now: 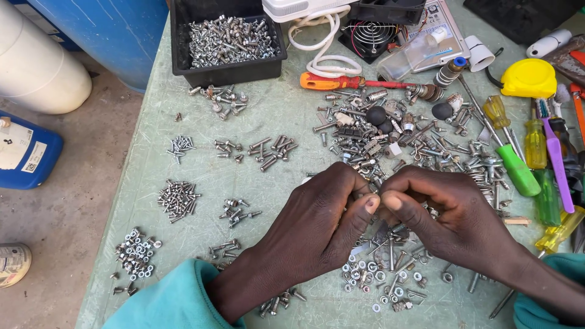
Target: Sorting and organizing various screws, bolts, and nuts on a workshop table, including threading nuts onto bolts.
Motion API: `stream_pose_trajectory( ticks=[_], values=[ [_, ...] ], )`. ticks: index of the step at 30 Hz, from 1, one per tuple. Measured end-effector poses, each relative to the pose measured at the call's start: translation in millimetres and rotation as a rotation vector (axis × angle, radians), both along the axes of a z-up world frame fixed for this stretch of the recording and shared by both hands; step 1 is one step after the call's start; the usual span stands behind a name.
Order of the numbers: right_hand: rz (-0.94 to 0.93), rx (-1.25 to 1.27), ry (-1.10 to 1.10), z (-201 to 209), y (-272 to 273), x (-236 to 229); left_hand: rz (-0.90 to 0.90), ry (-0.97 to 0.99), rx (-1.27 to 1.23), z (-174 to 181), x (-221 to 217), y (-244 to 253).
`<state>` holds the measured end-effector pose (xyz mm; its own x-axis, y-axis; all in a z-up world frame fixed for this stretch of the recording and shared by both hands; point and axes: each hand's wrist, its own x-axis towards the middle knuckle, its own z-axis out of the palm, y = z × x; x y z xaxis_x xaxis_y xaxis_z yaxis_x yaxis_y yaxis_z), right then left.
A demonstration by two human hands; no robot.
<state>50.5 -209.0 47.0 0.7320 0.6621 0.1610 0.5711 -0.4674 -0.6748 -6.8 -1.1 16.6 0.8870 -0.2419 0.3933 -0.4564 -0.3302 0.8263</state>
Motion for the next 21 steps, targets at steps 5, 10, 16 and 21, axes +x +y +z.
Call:
stream_pose_trajectory(
  ticks=[5, 10, 16, 21],
  values=[
    [0.096, 0.058, -0.182, 2, 2, 0, 0.024, 0.051, -0.009, 1, 0, 0],
    [0.172, 0.111, -0.316, -4, -3, -2, 0.038, 0.096, -0.02, 3, 0, 2],
    [-0.065, 0.073, -0.031, -7, -5, -1, 0.031, 0.026, -0.001, -7, 4, 2],
    [-0.028, 0.138, 0.054, -6, -4, 2, 0.033, -0.049, -0.018, -10, 6, 1]
  ],
)
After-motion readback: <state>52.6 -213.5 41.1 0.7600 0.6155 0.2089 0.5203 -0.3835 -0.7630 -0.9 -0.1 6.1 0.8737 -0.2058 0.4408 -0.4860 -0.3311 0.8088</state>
